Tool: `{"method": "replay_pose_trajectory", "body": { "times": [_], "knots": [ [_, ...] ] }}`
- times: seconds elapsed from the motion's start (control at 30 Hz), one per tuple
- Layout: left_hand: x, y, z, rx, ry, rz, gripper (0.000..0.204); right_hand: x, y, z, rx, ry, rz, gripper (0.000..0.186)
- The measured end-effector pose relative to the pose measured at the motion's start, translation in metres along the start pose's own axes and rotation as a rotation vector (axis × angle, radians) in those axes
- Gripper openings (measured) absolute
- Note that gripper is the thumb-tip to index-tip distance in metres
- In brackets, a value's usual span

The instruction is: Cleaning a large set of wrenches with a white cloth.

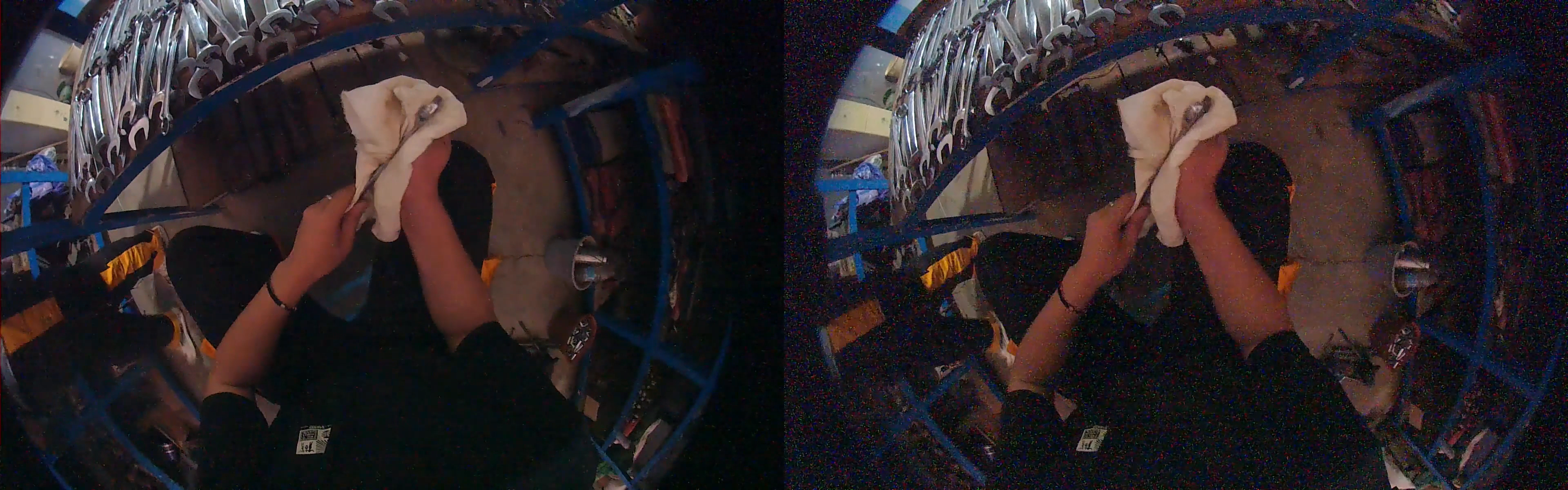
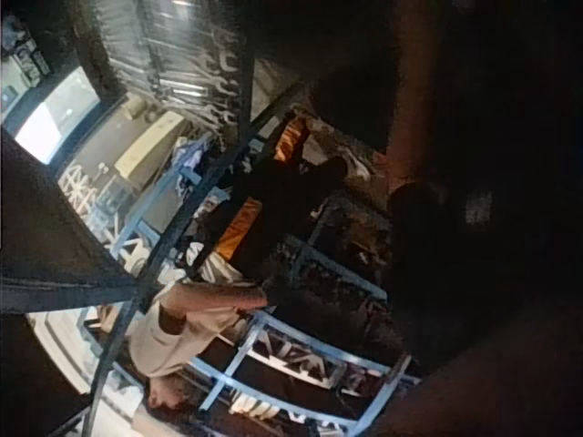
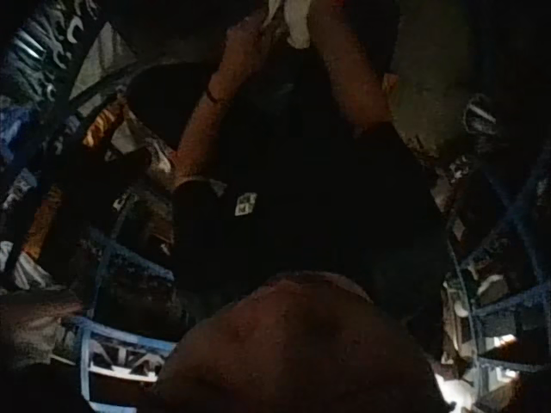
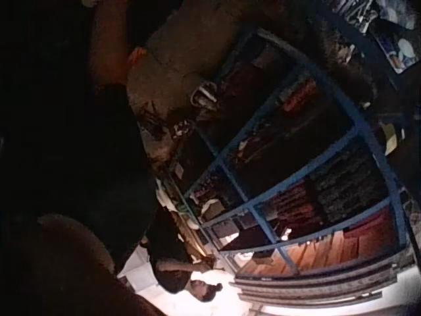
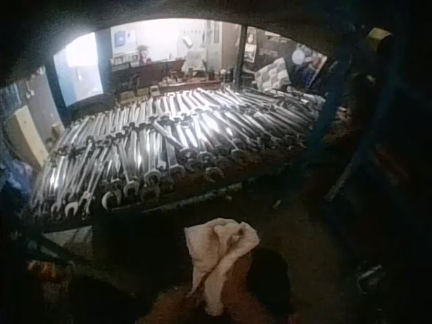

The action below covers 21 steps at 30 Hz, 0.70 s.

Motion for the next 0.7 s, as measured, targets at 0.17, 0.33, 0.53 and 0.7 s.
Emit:
{"method": "replay_pose_trajectory", "body": {
  "times": [0.17,0.33,0.53,0.7],
  "knots": [
    [-0.011,0.010,0.004,-0.095,0.219,0.174,0.009,-0.014,-0.018,0.009,-0.001,0.060,-0.294,0.028],
    [-0.012,0.024,0.003,-0.091,0.300,0.271,0.019,0.022,-0.010,0.020,-0.166,-0.201,-0.203,0.035],
    [-0.029,0.028,0.007,-0.104,0.431,0.407,0.034,-0.026,-0.040,0.031,-0.307,-0.458,-0.646,0.041],
    [-0.024,0.022,0.011,-0.165,0.468,0.433,0.032,-0.022,-0.033,0.028,-0.380,-0.258,-0.370,0.035]
  ]
}}
Point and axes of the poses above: each hand's wrist, its own z-axis away from the middle knuckle, its own y-axis out of the back of the hand, x = y × z, the point moved 5 cm from there along -z, towards the middle knuckle, and after that the axes turned 5 degrees about y, right-handed, at the moved point
